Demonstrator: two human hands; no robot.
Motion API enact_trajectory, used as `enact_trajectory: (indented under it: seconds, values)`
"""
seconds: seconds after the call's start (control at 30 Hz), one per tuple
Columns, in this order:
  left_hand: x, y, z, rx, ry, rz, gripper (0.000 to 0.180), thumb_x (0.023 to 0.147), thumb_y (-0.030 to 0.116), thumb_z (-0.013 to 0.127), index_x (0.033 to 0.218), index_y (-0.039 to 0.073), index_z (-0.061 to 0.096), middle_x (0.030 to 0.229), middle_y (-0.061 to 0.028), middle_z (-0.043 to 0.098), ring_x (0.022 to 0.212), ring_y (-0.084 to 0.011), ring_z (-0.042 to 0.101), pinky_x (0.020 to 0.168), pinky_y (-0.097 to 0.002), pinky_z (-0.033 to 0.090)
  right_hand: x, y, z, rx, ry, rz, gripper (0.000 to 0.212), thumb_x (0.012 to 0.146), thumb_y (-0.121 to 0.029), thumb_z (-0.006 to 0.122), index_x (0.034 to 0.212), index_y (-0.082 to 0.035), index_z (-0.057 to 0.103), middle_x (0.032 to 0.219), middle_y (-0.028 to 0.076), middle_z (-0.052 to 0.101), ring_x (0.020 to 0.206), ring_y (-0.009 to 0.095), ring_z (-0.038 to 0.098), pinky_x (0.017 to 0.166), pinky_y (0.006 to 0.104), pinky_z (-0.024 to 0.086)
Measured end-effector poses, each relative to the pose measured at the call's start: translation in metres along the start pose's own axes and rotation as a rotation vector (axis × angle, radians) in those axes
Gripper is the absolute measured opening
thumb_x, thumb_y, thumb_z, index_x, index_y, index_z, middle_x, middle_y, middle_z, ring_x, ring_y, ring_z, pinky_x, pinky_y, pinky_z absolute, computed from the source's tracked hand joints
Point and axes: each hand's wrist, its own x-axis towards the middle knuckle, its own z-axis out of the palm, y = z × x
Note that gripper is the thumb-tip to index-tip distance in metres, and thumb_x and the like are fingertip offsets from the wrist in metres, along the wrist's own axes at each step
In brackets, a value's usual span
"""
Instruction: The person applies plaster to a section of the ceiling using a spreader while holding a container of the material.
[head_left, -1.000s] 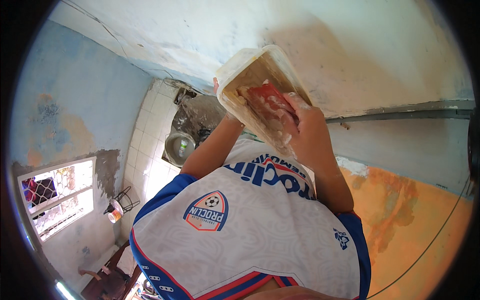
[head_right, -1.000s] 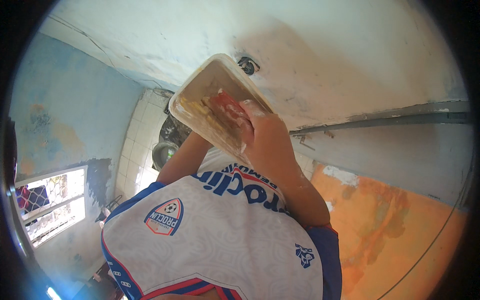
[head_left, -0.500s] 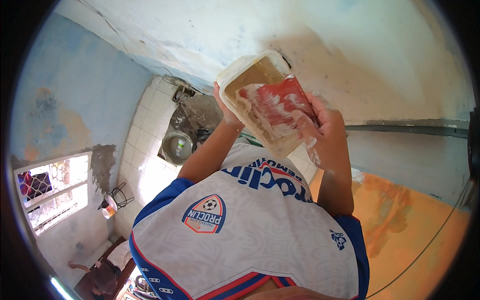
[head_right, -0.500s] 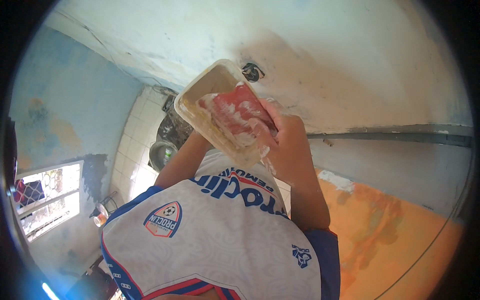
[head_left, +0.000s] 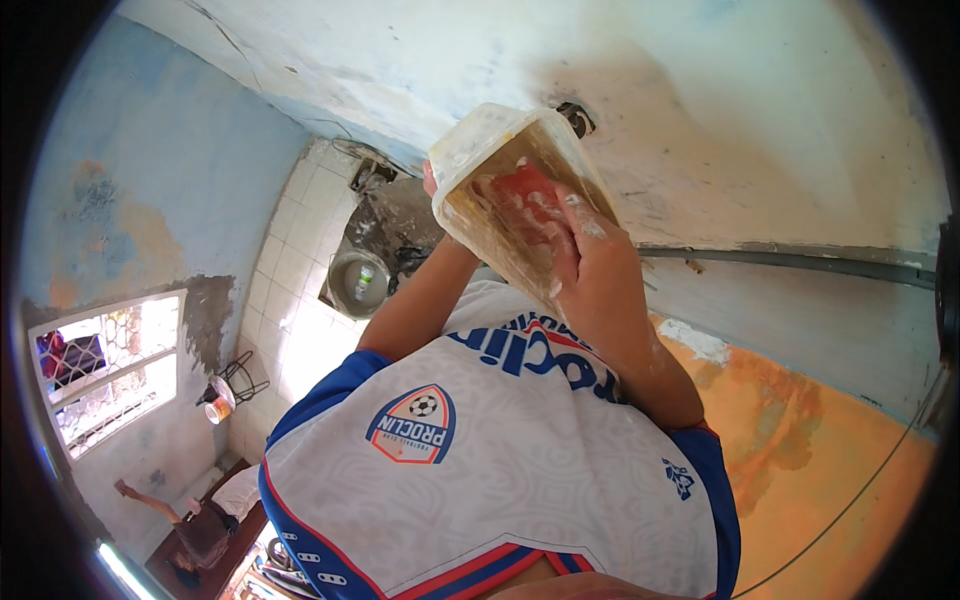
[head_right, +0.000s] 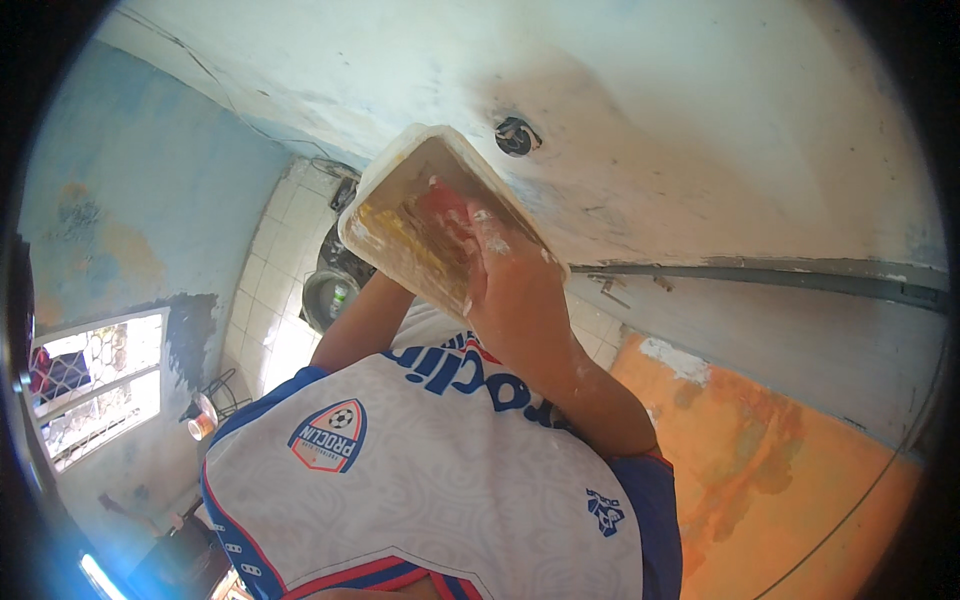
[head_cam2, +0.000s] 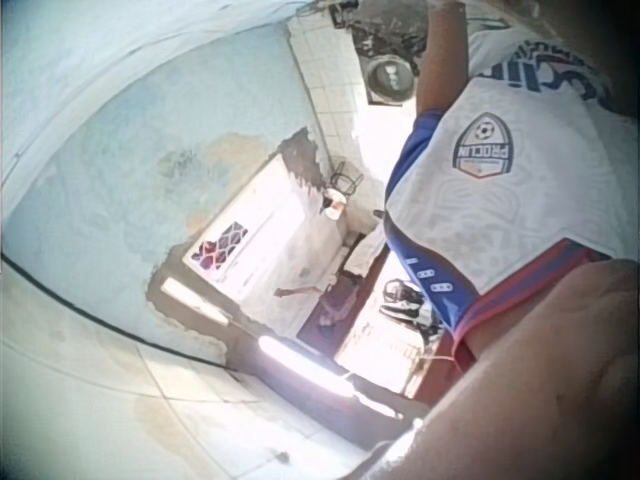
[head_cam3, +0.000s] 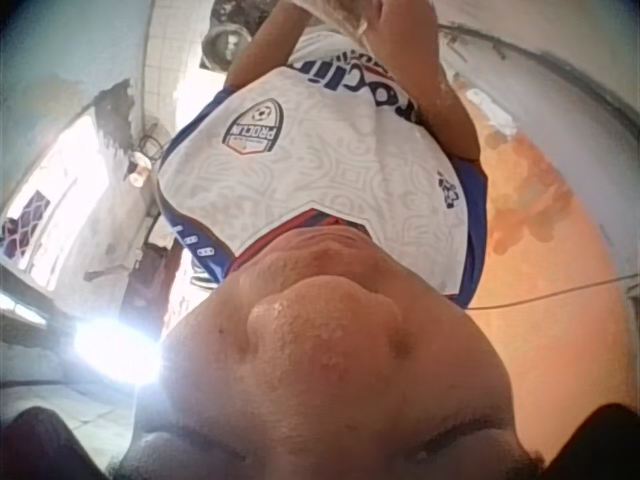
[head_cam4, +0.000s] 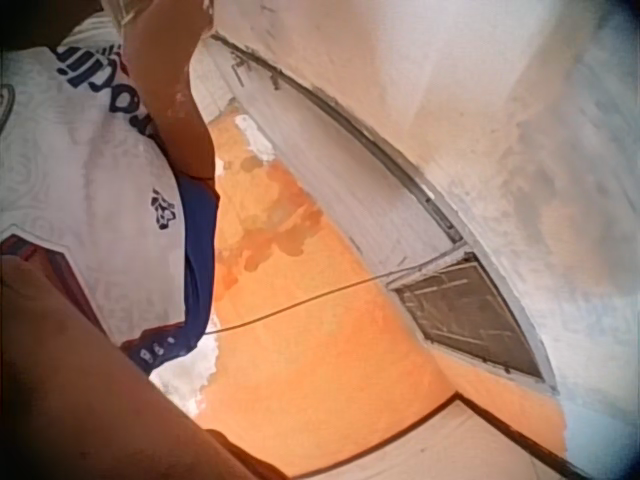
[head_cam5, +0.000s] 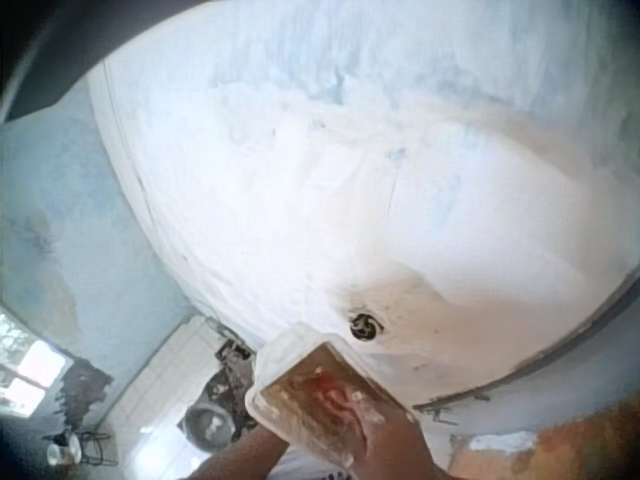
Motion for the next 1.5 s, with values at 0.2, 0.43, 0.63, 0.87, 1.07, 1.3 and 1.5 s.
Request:
enact_trajectory:
  seconds: [0.2, 0.43, 0.63, 0.87, 1.07, 1.3, 1.5]
  values:
    - [-0.004, 0.004, 0.0, -0.012, 0.027, 0.032, 0.083, 0.099, 0.075, 0.028, 0.148, 0.012, 0.051, 0.142, -0.0098, 0.058, 0.13, -0.0277, 0.055, 0.109, -0.0449, 0.047, 0.002, 0.001, -0.01, 0.141, -0.079, -0.019, 0.041, 0.097, -0.002, 0.059, 0.137, 0.007, 0.057, 0.112, 0.03, 0.07, 0.099, 0.038, 0.071, 0.089, 0.0366, 0.053]
    - [-0.011, 0.014, 0.018, -0.01, 0.053, 0.132, 0.084, 0.099, 0.075, 0.028, 0.148, 0.011, 0.051, 0.142, -0.0097, 0.058, 0.13, -0.0277, 0.055, 0.109, -0.0454, 0.047, 0.0, 0.003, -0.03, 0.378, -0.15, 0.156, 0.042, 0.099, -0.008, 0.062, 0.138, 0.007, 0.057, 0.109, 0.012, 0.072, 0.089, 0.015, 0.064, 0.083, 0.03, 0.052]
    - [-0.013, 0.01, 0.042, 0.047, 0.146, -0.016, 0.089, 0.099, 0.076, 0.018, 0.151, 0.011, 0.048, 0.147, -0.0111, 0.056, 0.134, -0.0292, 0.053, 0.112, -0.0464, 0.045, -0.005, 0.004, -0.051, 0.713, -0.025, 0.362, 0.045, 0.099, -0.008, 0.063, 0.141, 0.005, 0.056, 0.105, 0.004, 0.07, 0.076, 0.005, 0.056, 0.066, 0.0218, 0.045]
    - [-0.015, 0.007, 0.083, 0.142, 0.129, -0.016, 0.089, 0.099, 0.076, 0.013, 0.156, 0.014, 0.043, 0.154, -0.0109, 0.05, 0.14, -0.0305, 0.05, 0.115, -0.0481, 0.042, -0.003, 0.026, -0.073, 1.03, 0.229, 0.419, 0.046, 0.096, -0.008, 0.063, 0.14, -0.001, 0.053, 0.101, 0.004, 0.069, 0.069, 0.006, 0.057, 0.057, 0.0215, 0.043]
    - [-0.03, 0.002, 0.115, 0.072, 0.158, -0.098, 0.086, 0.1, 0.073, 0.013, 0.158, 0.017, 0.04, 0.156, -0.0106, 0.048, 0.141, -0.0326, 0.049, 0.116, -0.0495, 0.042, -0.006, 0.022, -0.087, 1.417, 0.147, 0.27, 0.041, 0.095, -0.011, 0.057, 0.135, -0.007, 0.052, 0.115, 0.006, 0.067, 0.094, 0.015, 0.069, 0.071, 0.029, 0.057]
    - [-0.046, -0.012, 0.127, 0.069, 0.142, -0.094, 0.083, 0.099, 0.074, 0.021, 0.157, 0.018, 0.042, 0.155, -0.0091, 0.05, 0.14, -0.0327, 0.051, 0.117, -0.0496, 0.041, 0.0, 0.001, -0.105, 1.35, 0.352, 0.183, 0.038, 0.097, -0.013, 0.058, 0.134, -0.005, 0.054, 0.115, 0.003, 0.067, 0.096, 0.014, 0.069, 0.071, 0.0274, 0.057]
    - [-0.052, -0.022, 0.124, -0.049, -0.13, -0.045, 0.081, 0.098, 0.074, 0.027, 0.157, 0.02, 0.042, 0.157, -0.0064, 0.049, 0.141, -0.0328, 0.05, 0.118, -0.0504, 0.04, 0.019, -0.043, -0.185, 1.26, 0.526, -0.209, 0.036, 0.096, -0.011, 0.058, 0.131, -0.004, 0.051, 0.117, 0.006, 0.065, 0.112, 0.02, 0.065, 0.1, 0.0379, 0.054]
